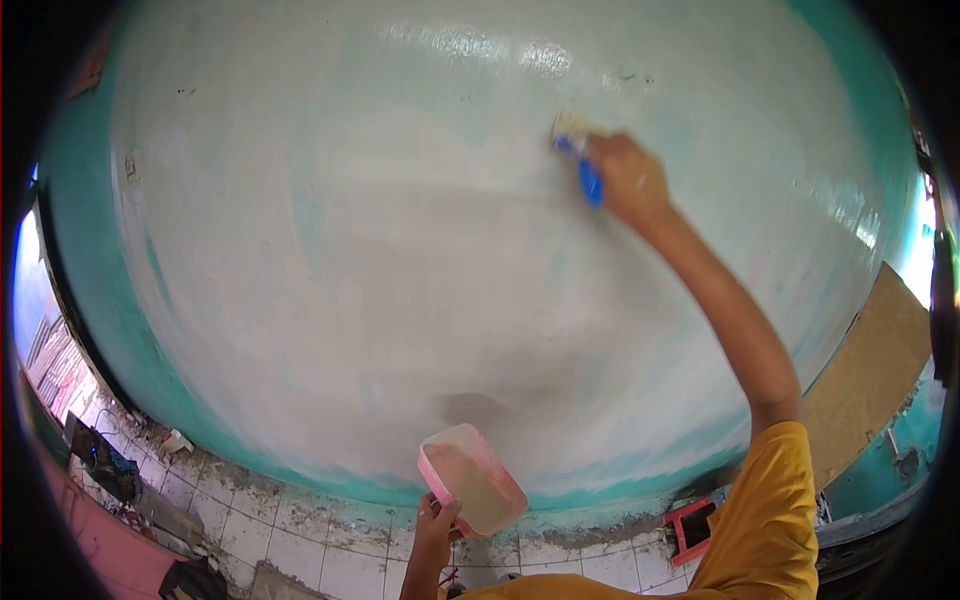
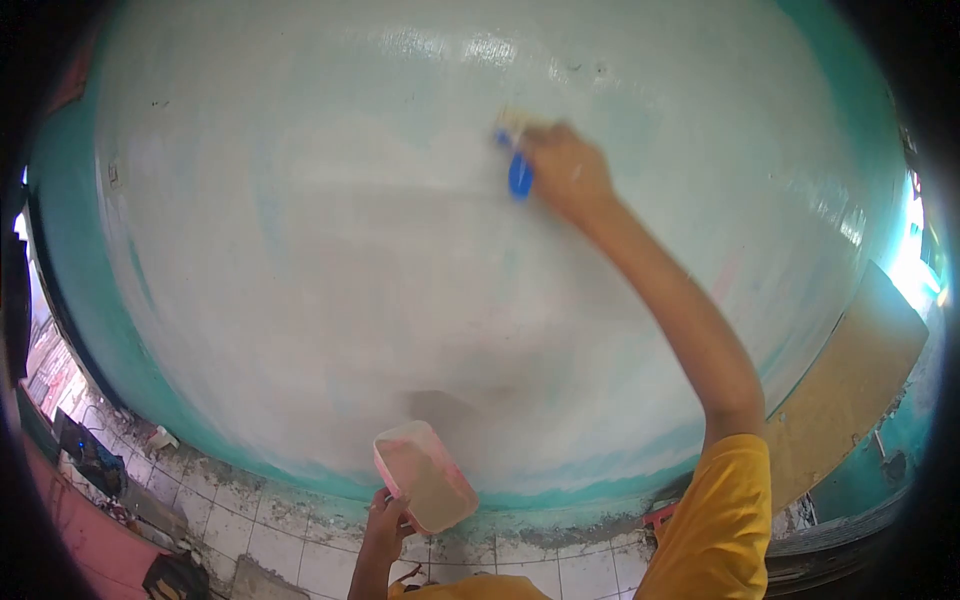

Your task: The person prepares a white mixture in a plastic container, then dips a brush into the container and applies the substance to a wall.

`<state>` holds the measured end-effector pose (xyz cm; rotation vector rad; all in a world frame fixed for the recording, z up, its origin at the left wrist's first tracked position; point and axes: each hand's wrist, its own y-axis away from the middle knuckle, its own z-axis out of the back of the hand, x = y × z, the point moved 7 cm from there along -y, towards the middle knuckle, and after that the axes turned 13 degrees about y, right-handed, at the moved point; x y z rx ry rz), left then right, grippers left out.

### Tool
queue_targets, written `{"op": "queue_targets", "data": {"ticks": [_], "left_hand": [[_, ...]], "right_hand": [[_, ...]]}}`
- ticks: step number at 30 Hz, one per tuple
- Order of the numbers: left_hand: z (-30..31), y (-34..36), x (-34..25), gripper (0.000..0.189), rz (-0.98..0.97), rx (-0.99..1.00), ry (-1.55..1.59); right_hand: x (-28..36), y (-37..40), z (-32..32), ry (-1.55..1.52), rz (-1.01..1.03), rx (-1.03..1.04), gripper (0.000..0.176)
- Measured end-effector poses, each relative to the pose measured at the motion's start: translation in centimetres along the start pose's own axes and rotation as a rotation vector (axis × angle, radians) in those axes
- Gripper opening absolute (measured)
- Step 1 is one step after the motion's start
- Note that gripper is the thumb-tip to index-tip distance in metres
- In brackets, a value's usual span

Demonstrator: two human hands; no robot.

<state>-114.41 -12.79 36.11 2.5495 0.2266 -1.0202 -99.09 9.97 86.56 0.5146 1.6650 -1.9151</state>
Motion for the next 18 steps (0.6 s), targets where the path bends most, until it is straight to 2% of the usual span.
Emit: {"op": "queue_targets", "data": {"ticks": [2,4,6,7,9,10,11,12,13,14,15,16,18], "left_hand": [[-0.1,0.3,-0.1,0.062,0.008,-0.003,0.008],[-0.2,0.6,-0.6,0.062,-0.009,-0.007,-0.013],[-0.3,0.9,-0.6,0.062,-0.005,-0.006,-0.014],[-0.2,0.9,-0.8,0.063,-0.015,0.002,-0.016],[0.1,0.9,-0.7,0.063,-0.013,-0.004,-0.017],[0.4,0.9,-0.8,0.064,-0.014,-0.004,-0.02],[0.4,0.8,-0.7,0.064,-0.008,-0.011,-0.021],[0.4,0.8,-0.7,0.064,-0.013,-0.001,-0.014],[0.4,0.9,-0.7,0.064,-0.018,0.006,-0.007],[0.4,1.0,-0.7,0.064,-0.007,-0.006,-0.009],[0.3,1.0,-0.8,0.064,-0.002,-0.016,-0.016],[0.1,1.0,-0.8,0.065,0.002,-0.025,-0.022],[0.4,1.2,-0.7,0.065,0.0,-0.032,-0.013]], "right_hand": [[5.7,5.6,-0.6,-0.16,0.112,0.218,0.038],[11.6,12.1,-1.7,-0.367,0.225,0.126,0.046],[15.3,16.2,-2.7,-0.425,0.286,0.394,0.043],[15.3,16.4,-2.8,-0.431,0.287,0.399,0.043],[13.5,15.5,-3.4,-0.566,0.123,0.448,0.036],[11.7,14.0,-4.3,-0.538,0.045,0.438,0.033],[9.5,11.5,-2.9,-0.49,0.022,0.292,0.028],[6.6,9.5,-3.3,-0.411,-0.121,0.298,0.025],[4.7,6.7,-1.6,-0.295,-0.096,0.172,0.023],[2.2,4.7,-1.5,-0.272,-0.236,0.2,0.025],[1.2,3.3,1.0,-0.254,-0.241,-0.069,0.027],[1.2,2.8,1.5,-0.262,-0.239,-0.056,0.027],[2.2,2.4,3.3,-0.253,-0.207,-0.193,0.026]]}}
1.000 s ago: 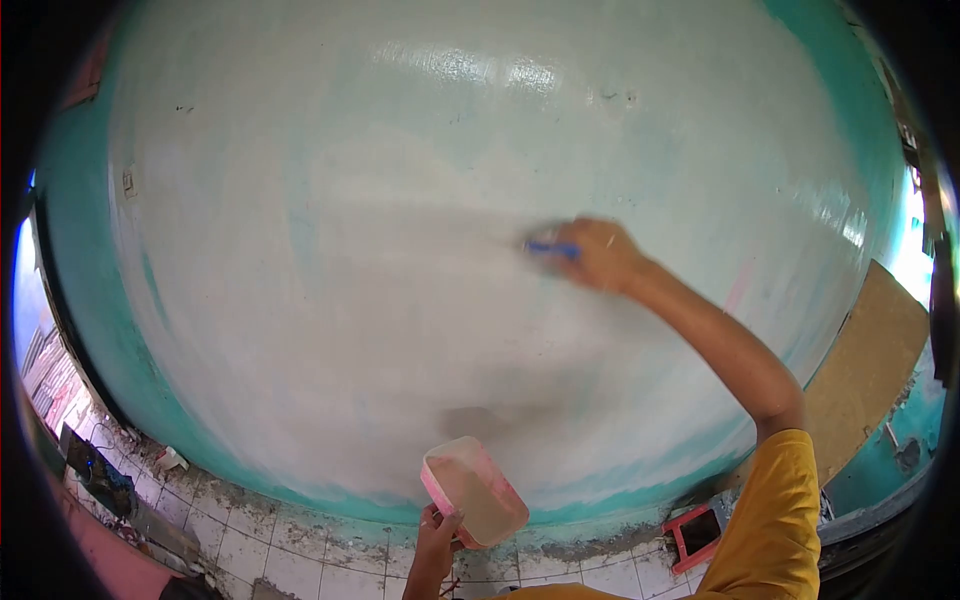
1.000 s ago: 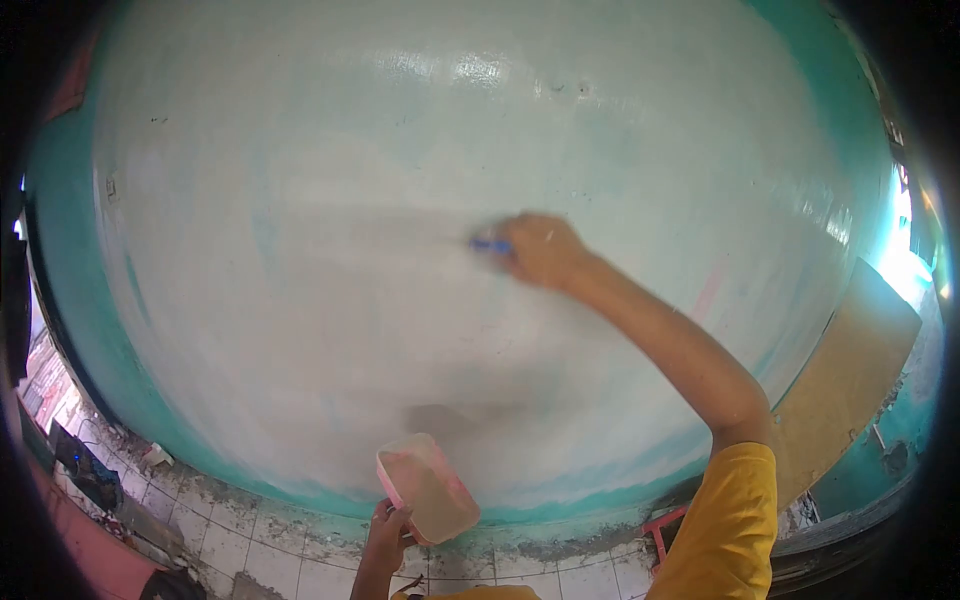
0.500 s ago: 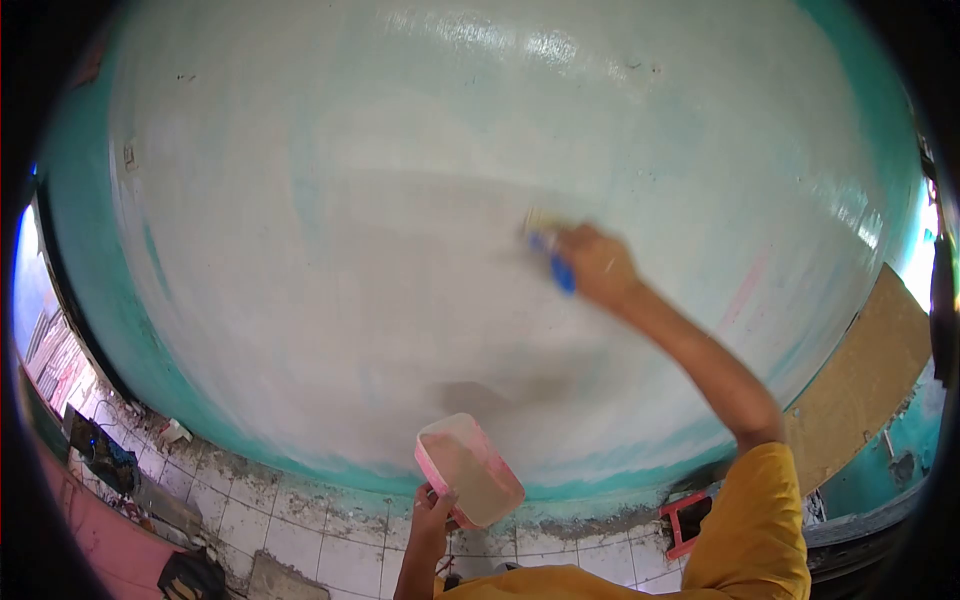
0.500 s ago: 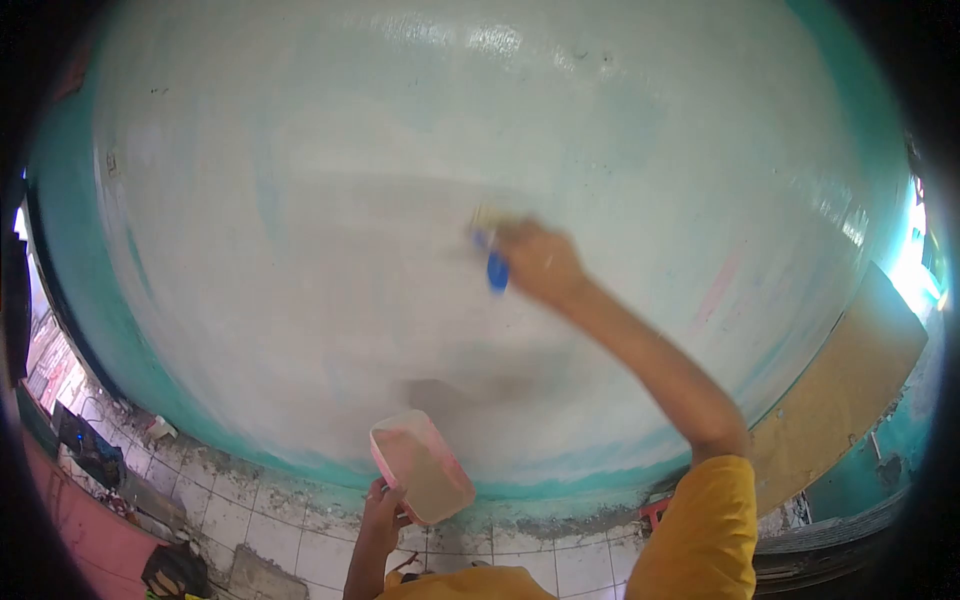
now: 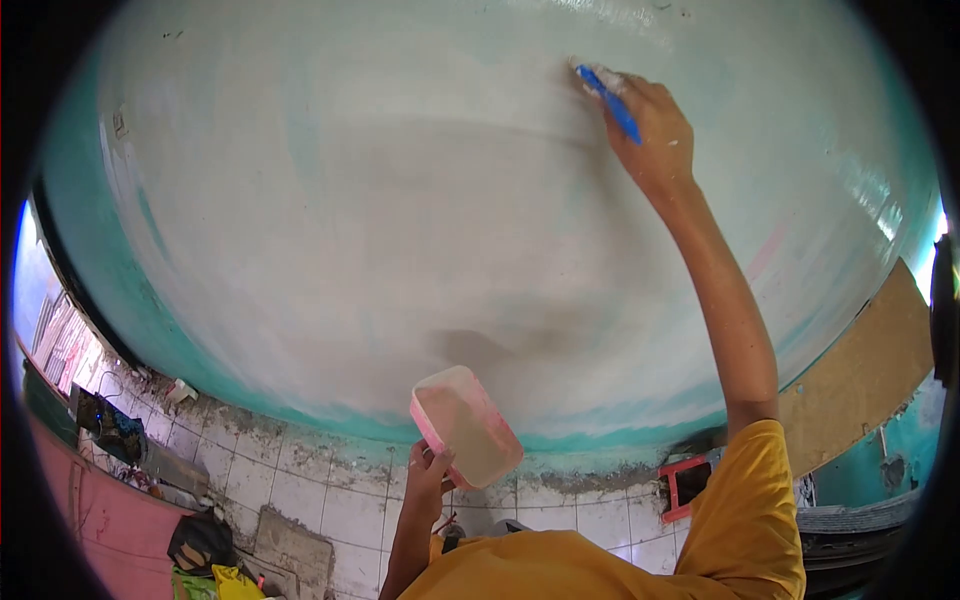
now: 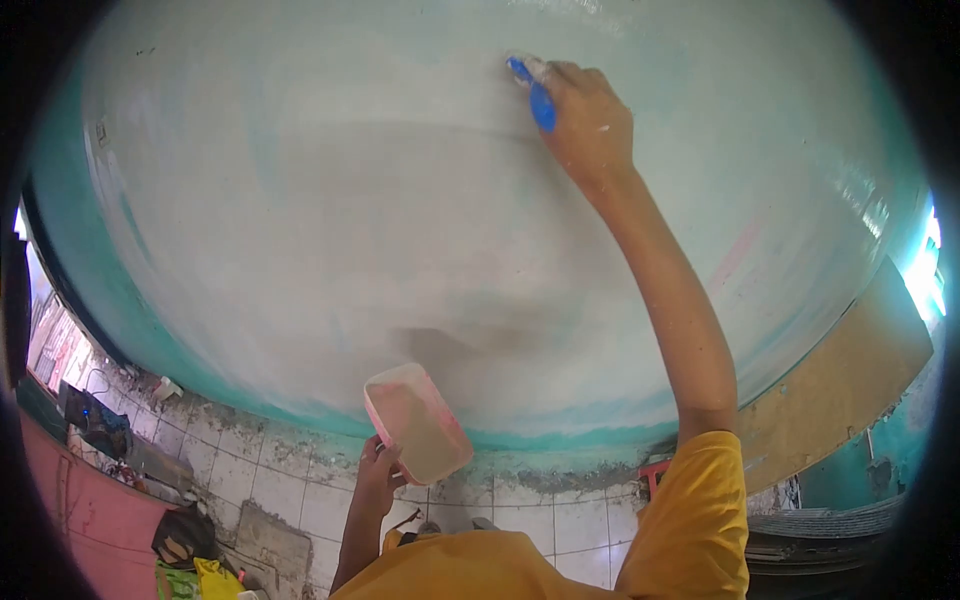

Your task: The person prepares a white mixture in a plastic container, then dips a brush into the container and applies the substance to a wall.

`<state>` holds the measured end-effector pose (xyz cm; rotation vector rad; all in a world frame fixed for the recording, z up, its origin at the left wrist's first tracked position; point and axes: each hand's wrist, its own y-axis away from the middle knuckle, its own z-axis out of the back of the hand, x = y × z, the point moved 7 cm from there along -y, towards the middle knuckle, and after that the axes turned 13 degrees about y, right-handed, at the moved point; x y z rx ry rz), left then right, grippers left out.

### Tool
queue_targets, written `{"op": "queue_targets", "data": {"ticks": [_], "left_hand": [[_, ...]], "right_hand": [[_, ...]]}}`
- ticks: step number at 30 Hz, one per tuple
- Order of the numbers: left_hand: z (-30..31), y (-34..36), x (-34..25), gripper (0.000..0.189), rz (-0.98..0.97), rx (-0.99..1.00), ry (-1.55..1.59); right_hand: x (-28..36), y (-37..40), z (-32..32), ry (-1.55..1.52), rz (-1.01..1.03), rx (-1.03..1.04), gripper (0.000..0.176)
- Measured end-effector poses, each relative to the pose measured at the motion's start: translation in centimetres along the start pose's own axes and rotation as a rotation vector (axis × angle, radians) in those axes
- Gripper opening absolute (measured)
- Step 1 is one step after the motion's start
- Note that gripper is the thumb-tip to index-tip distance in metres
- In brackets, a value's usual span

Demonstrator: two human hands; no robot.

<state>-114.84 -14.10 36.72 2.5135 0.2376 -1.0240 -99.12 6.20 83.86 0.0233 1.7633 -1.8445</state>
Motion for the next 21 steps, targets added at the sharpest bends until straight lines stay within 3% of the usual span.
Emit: {"op": "queue_targets", "data": {"ticks": [3,4,7,8,10,14,16,17,18,20,21], "left_hand": [[0.5,0.2,0.0,0.066,-0.013,-0.005,0.0],[0.5,0.3,0.0,0.067,-0.016,-0.006,-0.008],[0.6,1.2,-1.0,0.068,-0.017,-0.005,0.041],[0.8,1.3,-1.3,0.068,-0.012,-0.013,0.045],[0.7,1.4,-2.1,0.067,-0.046,0.011,0.058],[0.6,1.4,-2.5,0.067,-0.044,-0.034,0.026],[0.0,1.3,-2.6,0.069,-0.063,-0.016,0.042],[-0.1,1.1,-2.7,0.07,-0.064,-0.019,0.026],[-0.1,1.1,-2.6,0.07,-0.05,-0.037,0.027],[-0.4,1.2,-3.5,0.071,-0.124,-0.052,0.006],[-0.3,1.3,-3.6,0.071,-0.107,-0.075,0.006]], "right_hand": [[3.0,7.9,-3.8,0.059,0.121,0.152,0.031],[4.4,11.7,-5.3,0.018,0.147,0.22,0.04],[9.2,21.5,-6.3,-0.172,0.165,0.316,0.044],[10.6,23.1,-5.8,-0.179,0.168,0.323,0.044],[12.4,26.2,-6.6,-0.314,0.108,0.624,0.033],[12.4,27.7,-5.8,-0.458,-0.04,0.649,0.031],[10.9,27.0,-4.1,-0.691,-0.267,0.527,0.029],[10.5,28.0,-4.3,-0.766,-0.476,0.686,0.031],[10.9,28.6,-3.9,-0.774,-0.48,0.707,0.031],[11.0,30.9,-3.6,-1.169,-0.957,0.592,0.031],[11.9,28.5,-0.8,-1.309,-1.07,0.531,0.033]]}}
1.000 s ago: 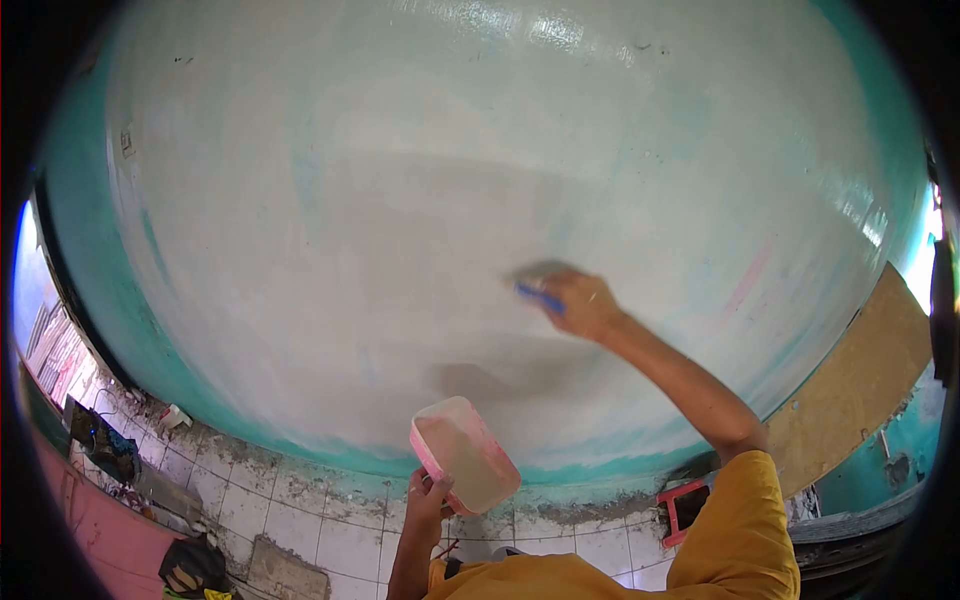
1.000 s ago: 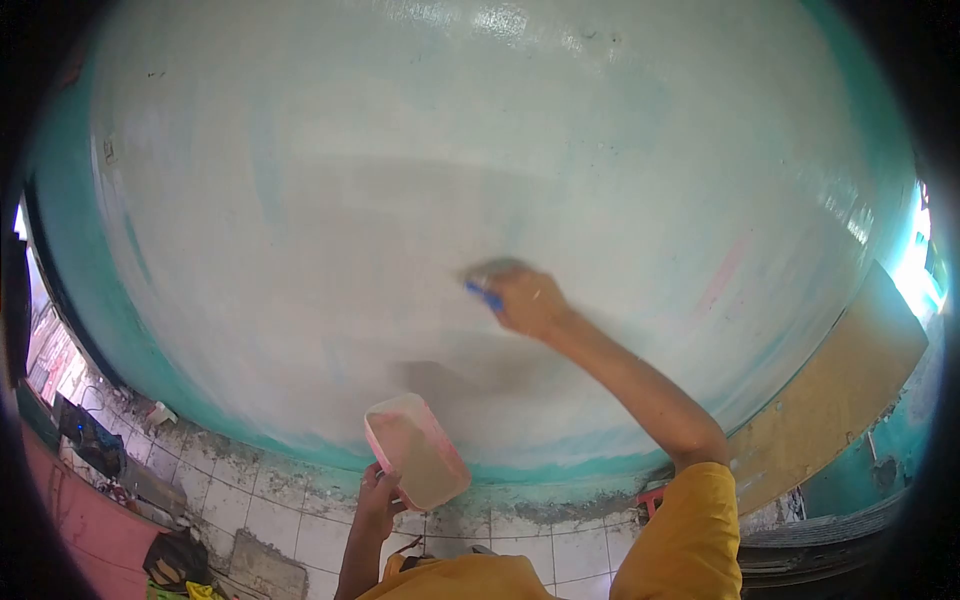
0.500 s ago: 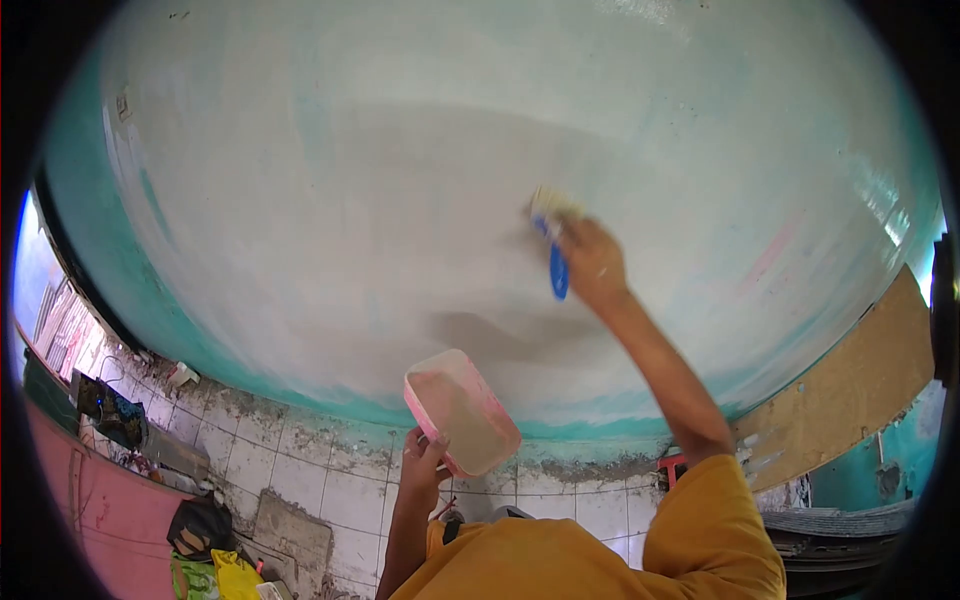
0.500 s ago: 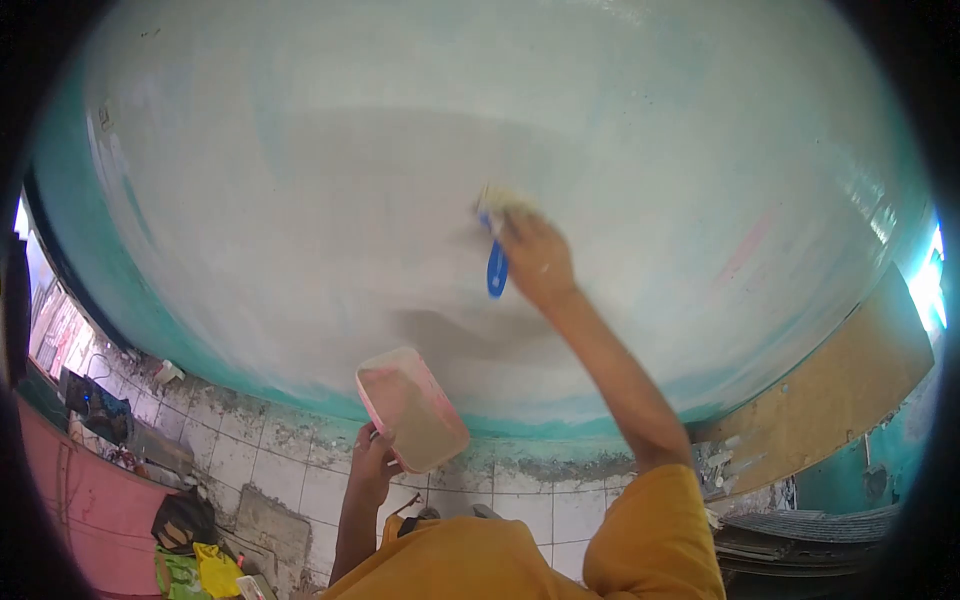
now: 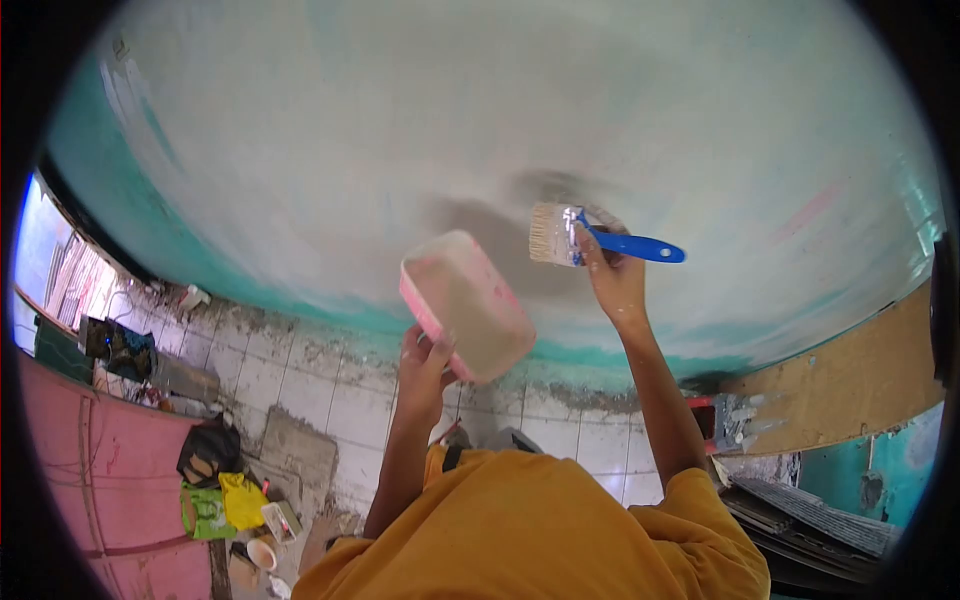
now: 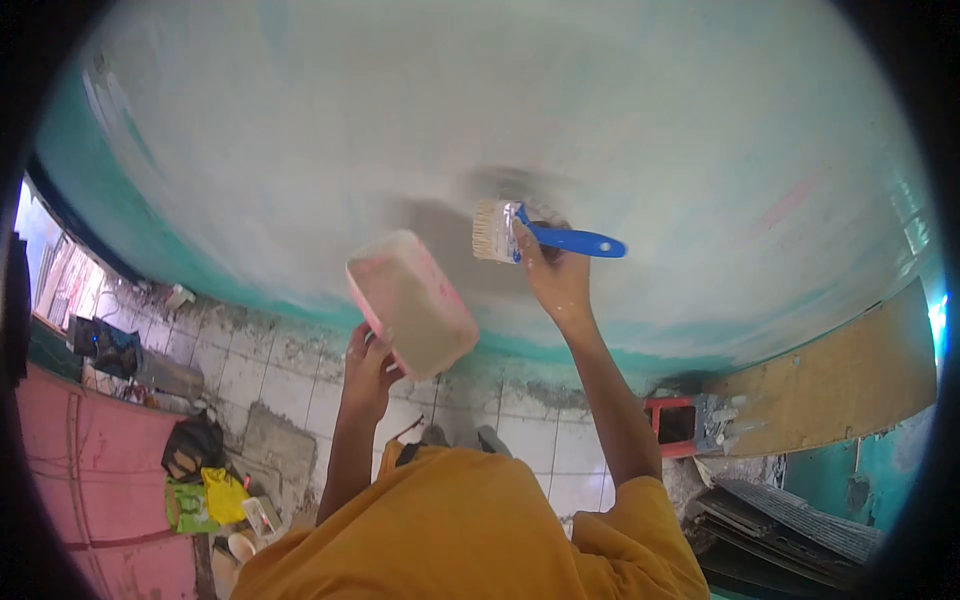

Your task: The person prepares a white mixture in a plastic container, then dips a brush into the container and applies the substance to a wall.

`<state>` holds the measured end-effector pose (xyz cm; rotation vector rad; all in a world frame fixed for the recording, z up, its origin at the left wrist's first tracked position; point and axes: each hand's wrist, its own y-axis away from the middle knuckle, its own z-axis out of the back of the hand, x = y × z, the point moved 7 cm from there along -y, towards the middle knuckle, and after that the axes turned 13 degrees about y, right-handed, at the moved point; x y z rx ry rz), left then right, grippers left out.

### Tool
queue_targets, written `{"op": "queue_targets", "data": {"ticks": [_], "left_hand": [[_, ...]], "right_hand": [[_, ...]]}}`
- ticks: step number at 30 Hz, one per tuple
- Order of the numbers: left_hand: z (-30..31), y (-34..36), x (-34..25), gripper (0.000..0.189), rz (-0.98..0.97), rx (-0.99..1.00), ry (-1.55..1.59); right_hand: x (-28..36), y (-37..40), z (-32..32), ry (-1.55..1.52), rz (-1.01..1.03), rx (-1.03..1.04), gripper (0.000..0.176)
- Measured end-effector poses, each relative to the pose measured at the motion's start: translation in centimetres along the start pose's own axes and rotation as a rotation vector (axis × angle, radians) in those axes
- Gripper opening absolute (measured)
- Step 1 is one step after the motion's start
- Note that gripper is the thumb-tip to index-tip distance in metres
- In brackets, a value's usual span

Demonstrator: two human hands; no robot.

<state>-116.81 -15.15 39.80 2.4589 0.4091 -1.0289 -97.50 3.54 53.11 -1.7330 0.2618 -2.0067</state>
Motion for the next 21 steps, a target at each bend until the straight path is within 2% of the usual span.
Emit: {"op": "queue_targets", "data": {"ticks": [5,7,9,12,13,15,21], "left_hand": [[-2.6,1.1,0.8,0.066,-0.053,0.05,0.037],[-2.6,1.4,0.8,0.065,-0.031,0.055,0.046],[-3.2,2.0,1.7,0.062,-0.019,0.086,0.049],[-3.6,2.8,2.7,0.06,-0.014,0.114,0.032],[-3.6,2.9,2.9,0.06,-0.012,0.112,0.03],[-4.0,3.5,3.6,0.059,-0.036,0.136,0.058],[-4.8,5.3,5.2,0.062,-0.036,0.13,0.066]], "right_hand": [[0.8,5.5,1.4,-0.051,-0.145,0.022,0.03],[1.8,7.3,0.4,-0.089,-0.109,0.126,0.031],[2.0,8.5,0.7,-0.03,-0.117,0.125,0.029],[2.9,9.3,-0.2,0.382,-0.143,0.288,0.022],[2.3,9.5,-0.3,0.381,-0.146,0.288,0.022],[3.9,10.6,-0.3,0.701,0.349,0.165,0.017],[4.1,12.5,2.2,0.701,0.295,0.054,0.013]]}}
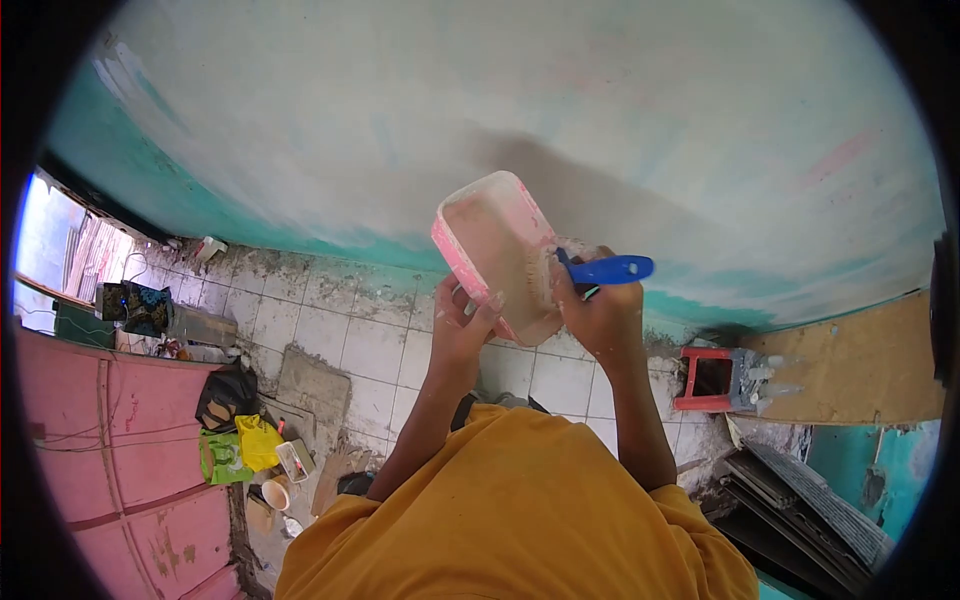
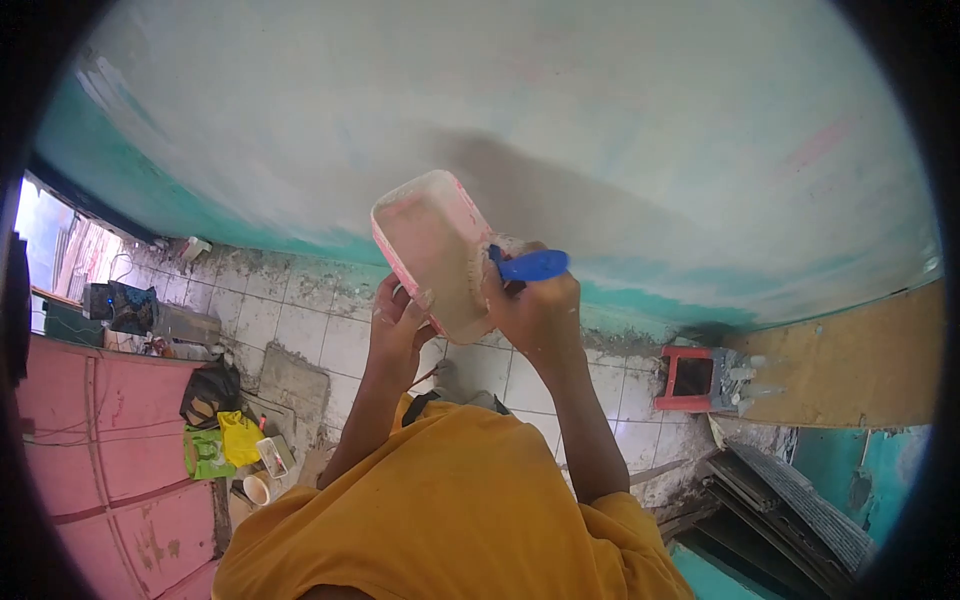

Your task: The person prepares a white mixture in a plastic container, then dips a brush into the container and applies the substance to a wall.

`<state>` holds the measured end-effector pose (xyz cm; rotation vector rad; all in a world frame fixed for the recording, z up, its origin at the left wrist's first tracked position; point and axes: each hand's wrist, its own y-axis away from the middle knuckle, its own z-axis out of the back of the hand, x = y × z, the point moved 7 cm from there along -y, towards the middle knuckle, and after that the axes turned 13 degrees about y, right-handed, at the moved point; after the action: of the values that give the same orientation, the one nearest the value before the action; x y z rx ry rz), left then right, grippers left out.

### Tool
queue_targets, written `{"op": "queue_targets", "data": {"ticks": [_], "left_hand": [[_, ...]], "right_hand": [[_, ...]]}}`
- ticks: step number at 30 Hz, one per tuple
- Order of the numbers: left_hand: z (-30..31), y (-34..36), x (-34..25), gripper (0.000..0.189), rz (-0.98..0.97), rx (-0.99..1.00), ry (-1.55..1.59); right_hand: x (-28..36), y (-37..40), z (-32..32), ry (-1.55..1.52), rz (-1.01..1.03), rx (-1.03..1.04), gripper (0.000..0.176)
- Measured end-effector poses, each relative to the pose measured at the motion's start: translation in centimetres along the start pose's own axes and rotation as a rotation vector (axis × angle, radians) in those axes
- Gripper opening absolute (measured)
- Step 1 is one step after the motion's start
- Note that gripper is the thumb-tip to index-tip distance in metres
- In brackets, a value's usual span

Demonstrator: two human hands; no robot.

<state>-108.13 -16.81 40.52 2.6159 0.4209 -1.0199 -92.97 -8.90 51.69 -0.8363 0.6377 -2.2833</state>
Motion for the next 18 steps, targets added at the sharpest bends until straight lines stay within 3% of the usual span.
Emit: {"op": "queue_targets", "data": {"ticks": [2,4,8,18], "left_hand": [[-0.6,0.8,0.4,0.063,0.012,-0.018,0.0],[-1.1,1.6,1.0,0.064,0.022,-0.033,-0.003],[-0.7,3.1,2.1,0.065,0.049,-0.082,-0.032],[1.1,6.5,2.4,0.064,0.044,-0.089,-0.088]], "right_hand": [[-0.5,0.8,1.3,-0.057,-0.034,-0.026,0.016],[-2.1,1.9,2.8,-0.175,-0.204,-0.107,0.012],[-5.5,5.3,2.3,-0.295,-0.425,-0.011,0.016],[-5.0,6.1,1.6,-0.387,-0.443,-0.083,0.02]]}}
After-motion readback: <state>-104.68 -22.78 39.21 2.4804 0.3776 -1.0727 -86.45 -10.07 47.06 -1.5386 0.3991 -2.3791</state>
